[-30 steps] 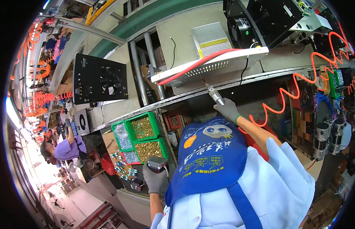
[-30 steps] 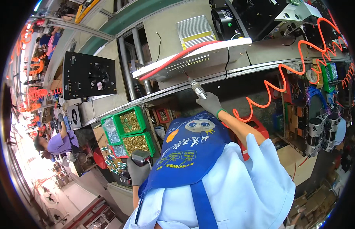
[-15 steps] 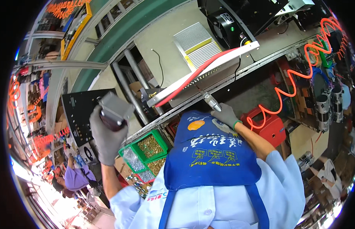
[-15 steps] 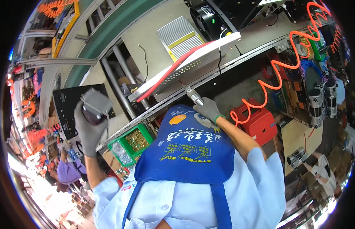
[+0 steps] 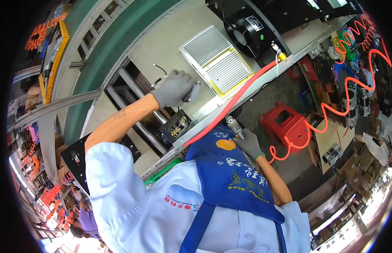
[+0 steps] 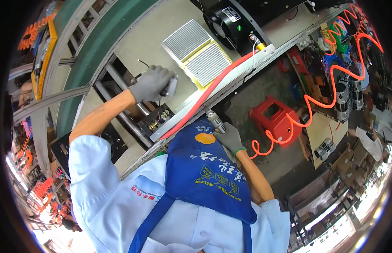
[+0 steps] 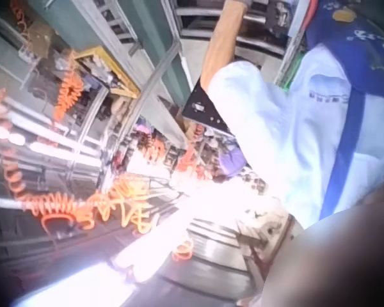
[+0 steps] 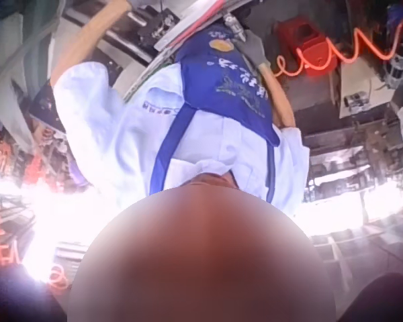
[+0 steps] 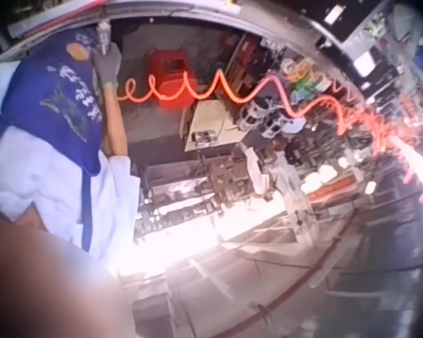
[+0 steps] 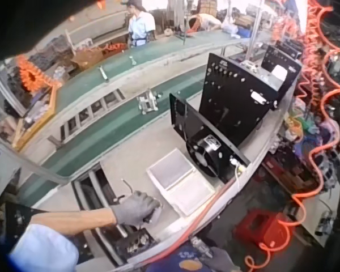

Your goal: The person assembles an electronic device on a workbench. They place a metal heatsink onto a circuit board, secure it with screws using a power drill, and connect a blue wire to a terminal. The person handles various small components from green trays and uses a power tool to fasten parts together.

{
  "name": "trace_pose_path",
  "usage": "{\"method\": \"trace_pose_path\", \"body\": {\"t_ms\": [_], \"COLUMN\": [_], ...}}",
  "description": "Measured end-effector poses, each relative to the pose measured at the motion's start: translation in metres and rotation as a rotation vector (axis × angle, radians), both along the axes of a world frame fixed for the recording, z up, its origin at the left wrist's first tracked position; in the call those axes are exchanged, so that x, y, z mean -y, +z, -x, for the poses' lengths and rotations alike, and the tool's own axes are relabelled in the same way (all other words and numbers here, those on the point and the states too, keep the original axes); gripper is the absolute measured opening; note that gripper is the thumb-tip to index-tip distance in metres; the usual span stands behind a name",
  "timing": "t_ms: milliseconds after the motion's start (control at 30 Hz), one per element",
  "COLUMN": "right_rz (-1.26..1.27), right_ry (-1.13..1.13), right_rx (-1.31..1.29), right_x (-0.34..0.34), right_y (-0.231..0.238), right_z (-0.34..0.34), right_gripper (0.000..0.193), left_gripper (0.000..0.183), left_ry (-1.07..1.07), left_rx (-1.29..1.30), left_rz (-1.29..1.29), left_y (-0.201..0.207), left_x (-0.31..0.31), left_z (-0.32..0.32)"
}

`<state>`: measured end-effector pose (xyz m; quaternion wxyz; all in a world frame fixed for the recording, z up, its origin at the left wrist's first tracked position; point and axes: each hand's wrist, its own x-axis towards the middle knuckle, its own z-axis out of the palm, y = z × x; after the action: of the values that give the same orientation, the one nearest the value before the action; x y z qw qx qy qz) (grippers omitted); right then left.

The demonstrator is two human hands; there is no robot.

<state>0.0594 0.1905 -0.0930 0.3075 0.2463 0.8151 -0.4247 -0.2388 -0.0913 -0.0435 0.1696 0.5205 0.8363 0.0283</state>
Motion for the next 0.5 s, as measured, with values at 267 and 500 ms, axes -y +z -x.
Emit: {"method": "trace_pose_path", "body": {"t_ms": [267,500], "right_rz": [-0.081,-0.064], "right_ry": [-0.003,-0.057], "right_rx": [0.003,0.034], "right_x": [0.009,0.012], "right_y": [-0.016,-0.012], "right_z": [-0.009,-0.003], "right_gripper": [0.039,0.037], "left_gripper": [0.069,0.067], "left_ry": [-0.361,-0.451], "left_rx": [0.135,0.178], "left_rz": [-0.053,-0.057], "left_y": [-0.086,-0.106], "left_x": [-0.03,-0.04], "left_z": [-0.01,-0.019]}}
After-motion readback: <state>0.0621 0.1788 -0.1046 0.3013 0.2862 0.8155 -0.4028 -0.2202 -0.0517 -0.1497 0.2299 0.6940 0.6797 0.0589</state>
